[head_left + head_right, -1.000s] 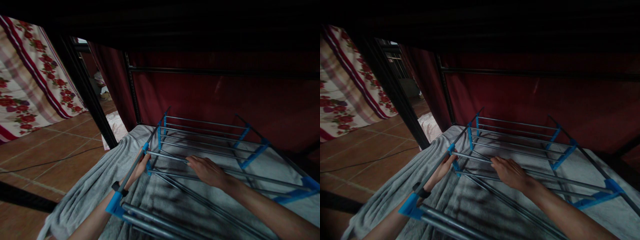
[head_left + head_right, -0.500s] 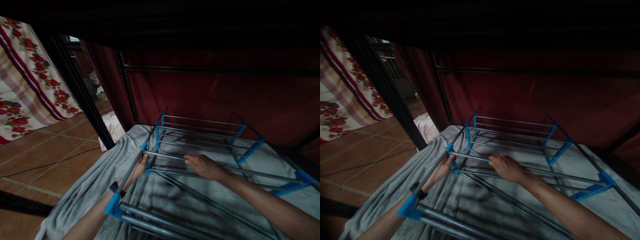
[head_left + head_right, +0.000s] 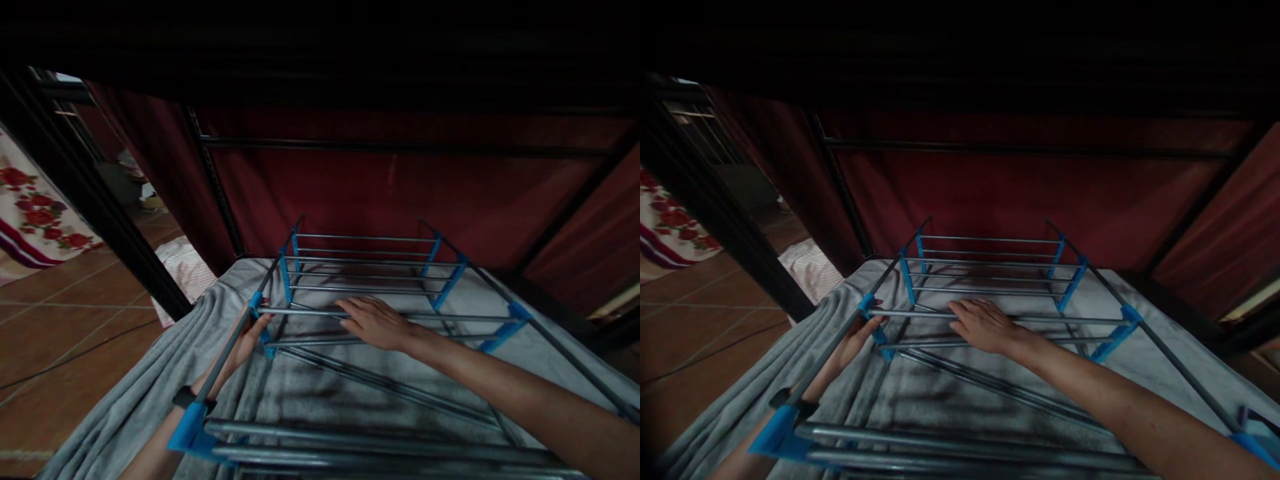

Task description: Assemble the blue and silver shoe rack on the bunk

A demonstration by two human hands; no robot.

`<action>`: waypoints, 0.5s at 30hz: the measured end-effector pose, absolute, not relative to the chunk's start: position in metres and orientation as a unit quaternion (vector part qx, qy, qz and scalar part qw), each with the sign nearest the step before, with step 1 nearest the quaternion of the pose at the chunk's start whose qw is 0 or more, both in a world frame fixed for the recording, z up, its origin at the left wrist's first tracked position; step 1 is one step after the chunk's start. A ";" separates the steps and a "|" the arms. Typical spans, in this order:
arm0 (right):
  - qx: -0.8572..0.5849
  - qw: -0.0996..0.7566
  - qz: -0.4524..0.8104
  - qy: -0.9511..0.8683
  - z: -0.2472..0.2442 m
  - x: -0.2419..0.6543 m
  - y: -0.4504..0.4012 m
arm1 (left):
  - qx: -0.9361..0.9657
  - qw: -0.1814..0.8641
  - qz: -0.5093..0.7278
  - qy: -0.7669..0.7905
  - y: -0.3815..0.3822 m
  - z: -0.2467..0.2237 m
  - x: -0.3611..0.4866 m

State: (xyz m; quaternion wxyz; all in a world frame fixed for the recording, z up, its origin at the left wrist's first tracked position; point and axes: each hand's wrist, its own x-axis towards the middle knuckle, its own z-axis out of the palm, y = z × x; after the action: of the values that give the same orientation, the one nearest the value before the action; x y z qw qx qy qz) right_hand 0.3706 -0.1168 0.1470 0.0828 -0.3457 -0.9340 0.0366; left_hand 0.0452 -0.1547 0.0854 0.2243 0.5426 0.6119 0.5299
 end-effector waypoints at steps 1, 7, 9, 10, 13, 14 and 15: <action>-0.347 0.079 0.021 -0.934 0.148 0.375 -0.119 | 0.539 0.244 0.525 0.611 -0.156 0.087 0.043; -0.380 0.068 -0.021 -0.922 0.156 0.434 -0.126 | 0.434 0.384 0.597 0.554 -0.155 0.094 0.015; -0.393 0.068 -0.017 -0.917 0.162 0.465 -0.123 | 0.381 0.424 0.602 0.559 -0.154 0.107 0.009; -0.404 0.070 -0.010 -0.912 0.166 0.481 -0.122 | 0.356 0.445 0.595 0.566 -0.155 0.116 0.009; -0.452 0.085 0.029 -0.888 0.170 0.523 -0.117 | 0.279 0.532 0.563 0.568 -0.158 0.146 0.019; -0.463 0.086 0.042 -0.881 0.170 0.533 -0.116 | 0.255 0.554 0.551 0.569 -0.158 0.155 0.025; -0.471 0.085 0.055 -0.876 0.168 0.540 -0.116 | 0.235 0.569 0.539 0.574 -0.158 0.162 0.031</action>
State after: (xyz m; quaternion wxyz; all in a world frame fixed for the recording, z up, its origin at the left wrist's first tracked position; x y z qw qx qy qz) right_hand 0.5398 -0.1157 0.1678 0.0850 -0.4709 -0.8764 0.0551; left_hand 0.0312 -0.1577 0.1621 0.5690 0.2351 0.5745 0.5394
